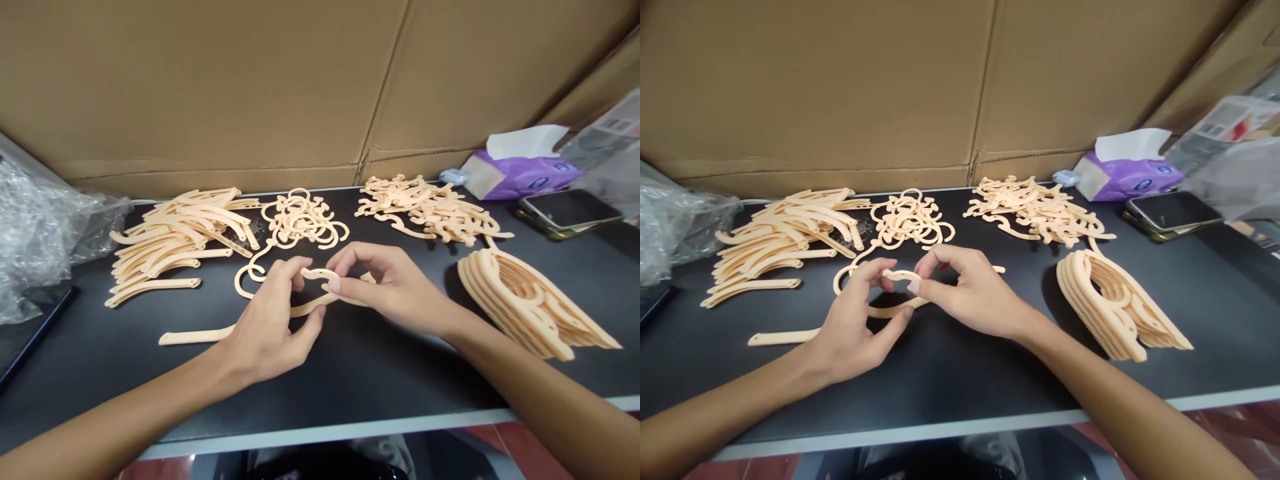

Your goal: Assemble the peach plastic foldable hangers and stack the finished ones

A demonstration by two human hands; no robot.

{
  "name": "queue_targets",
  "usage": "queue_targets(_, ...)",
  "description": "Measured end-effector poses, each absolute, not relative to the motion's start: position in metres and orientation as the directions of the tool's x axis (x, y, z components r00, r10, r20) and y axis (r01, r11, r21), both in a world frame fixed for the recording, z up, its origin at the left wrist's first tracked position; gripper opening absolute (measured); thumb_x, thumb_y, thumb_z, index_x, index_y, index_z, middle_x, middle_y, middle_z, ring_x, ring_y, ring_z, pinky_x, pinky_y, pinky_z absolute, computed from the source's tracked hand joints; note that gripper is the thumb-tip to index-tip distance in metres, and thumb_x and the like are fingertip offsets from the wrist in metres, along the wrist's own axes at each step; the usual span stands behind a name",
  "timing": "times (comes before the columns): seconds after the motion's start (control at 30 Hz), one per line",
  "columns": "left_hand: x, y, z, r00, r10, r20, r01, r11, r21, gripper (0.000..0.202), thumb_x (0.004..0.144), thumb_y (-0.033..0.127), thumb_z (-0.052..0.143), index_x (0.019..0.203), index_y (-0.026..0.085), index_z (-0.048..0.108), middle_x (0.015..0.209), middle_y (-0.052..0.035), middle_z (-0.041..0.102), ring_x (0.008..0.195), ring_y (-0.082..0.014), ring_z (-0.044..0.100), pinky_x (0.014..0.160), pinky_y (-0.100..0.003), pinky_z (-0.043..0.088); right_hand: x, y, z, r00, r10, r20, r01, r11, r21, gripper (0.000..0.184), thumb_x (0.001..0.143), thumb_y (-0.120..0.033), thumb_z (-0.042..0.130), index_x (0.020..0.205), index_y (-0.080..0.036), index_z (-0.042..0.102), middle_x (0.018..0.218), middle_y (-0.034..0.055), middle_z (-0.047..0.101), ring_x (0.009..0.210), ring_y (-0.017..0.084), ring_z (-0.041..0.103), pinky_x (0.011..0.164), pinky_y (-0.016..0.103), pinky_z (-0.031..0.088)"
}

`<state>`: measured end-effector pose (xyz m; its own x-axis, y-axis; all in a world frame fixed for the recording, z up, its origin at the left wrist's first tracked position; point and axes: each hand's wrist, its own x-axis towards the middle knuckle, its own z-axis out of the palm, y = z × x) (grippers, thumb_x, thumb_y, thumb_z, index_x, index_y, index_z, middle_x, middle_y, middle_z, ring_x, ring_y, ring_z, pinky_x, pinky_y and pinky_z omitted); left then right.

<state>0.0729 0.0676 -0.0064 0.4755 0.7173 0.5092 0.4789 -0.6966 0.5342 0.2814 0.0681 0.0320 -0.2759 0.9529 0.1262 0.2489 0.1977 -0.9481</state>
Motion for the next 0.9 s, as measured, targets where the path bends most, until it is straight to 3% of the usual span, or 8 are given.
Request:
queue_targets(0.17,0.073,0.069,-0.007,0.475,0.744,0.470,0.472,-0.666,0.578,0.070,0.088,0.019,0.060,0.150,0.019,0.027,0.106,-0.0061,0.054,0.094,-0.0174,0.056,0.088,-0.035,0.054,0.283,0.071,0.030,-0.152,0.977,0.152,0.277,0.190,-0.942,0.019,0.082,-0.033,0.073,0.074,-0.018,0.063,0.070,-0.0013,0.062,0.068,0.013,0.054,0.059,0.027,0.038)
queue_targets(0.3,0.073,0.068,-0.006,0.511,0.721,0.469,0.467,-0.691,0.553,0.071,0.090,0.019,0.058,0.154,0.020,0.027,0.108,-0.0069,0.056,0.096,-0.0180,0.057,0.088,-0.035,0.056,0.282,0.072,0.027,-0.055,0.983,0.177,0.191,0.185,-0.964,0.021,0.081,-0.033,0.074,0.073,-0.018,0.062,0.069,-0.0012,0.062,0.063,0.011,0.053,0.060,0.027,0.042)
queue_targets(0.47,0.073,0.066,-0.004,0.576,0.657,0.487,0.421,-0.749,0.512,0.071,0.093,0.021,0.059,0.156,0.019,0.027,0.122,-0.0118,0.060,0.103,-0.0201,0.062,0.092,-0.037,0.057,0.274,0.066,0.028,-0.135,0.981,0.142,0.083,0.154,-0.985,0.028,0.076,-0.039,0.081,0.074,-0.019,0.062,0.073,0.0003,0.067,0.066,0.014,0.062,0.063,0.029,0.051)
queue_targets(0.63,0.072,0.065,-0.004,0.583,0.600,0.548,0.346,-0.794,0.500,0.068,0.092,0.019,0.062,0.153,0.017,0.033,0.133,-0.0135,0.060,0.113,-0.0210,0.063,0.100,-0.035,0.055,0.271,0.059,0.027,-0.221,0.967,0.125,0.092,0.148,-0.985,0.021,0.076,-0.032,0.081,0.080,-0.019,0.065,0.081,0.0009,0.071,0.074,0.016,0.066,0.070,0.030,0.054)
queue_targets(0.77,0.073,0.069,-0.005,0.541,0.605,0.584,0.308,-0.789,0.532,0.057,0.091,0.015,0.063,0.145,0.016,0.046,0.119,-0.0099,0.068,0.102,-0.0165,0.067,0.092,-0.028,0.058,0.272,0.061,0.026,-0.267,0.954,0.136,0.113,0.171,-0.979,0.008,0.081,-0.024,0.074,0.082,-0.019,0.067,0.084,0.0012,0.072,0.078,0.016,0.066,0.075,0.032,0.054)
queue_targets(0.9,0.074,0.072,-0.003,0.486,0.713,0.505,0.348,-0.688,0.636,0.035,0.095,0.014,0.057,0.129,0.016,0.061,0.105,-0.0061,0.073,0.085,-0.0121,0.070,0.069,-0.018,0.058,0.272,0.063,0.028,-0.292,0.949,0.118,0.155,0.169,-0.973,0.005,0.085,-0.021,0.065,0.083,-0.019,0.070,0.089,0.0023,0.074,0.086,0.018,0.068,0.079,0.033,0.053)
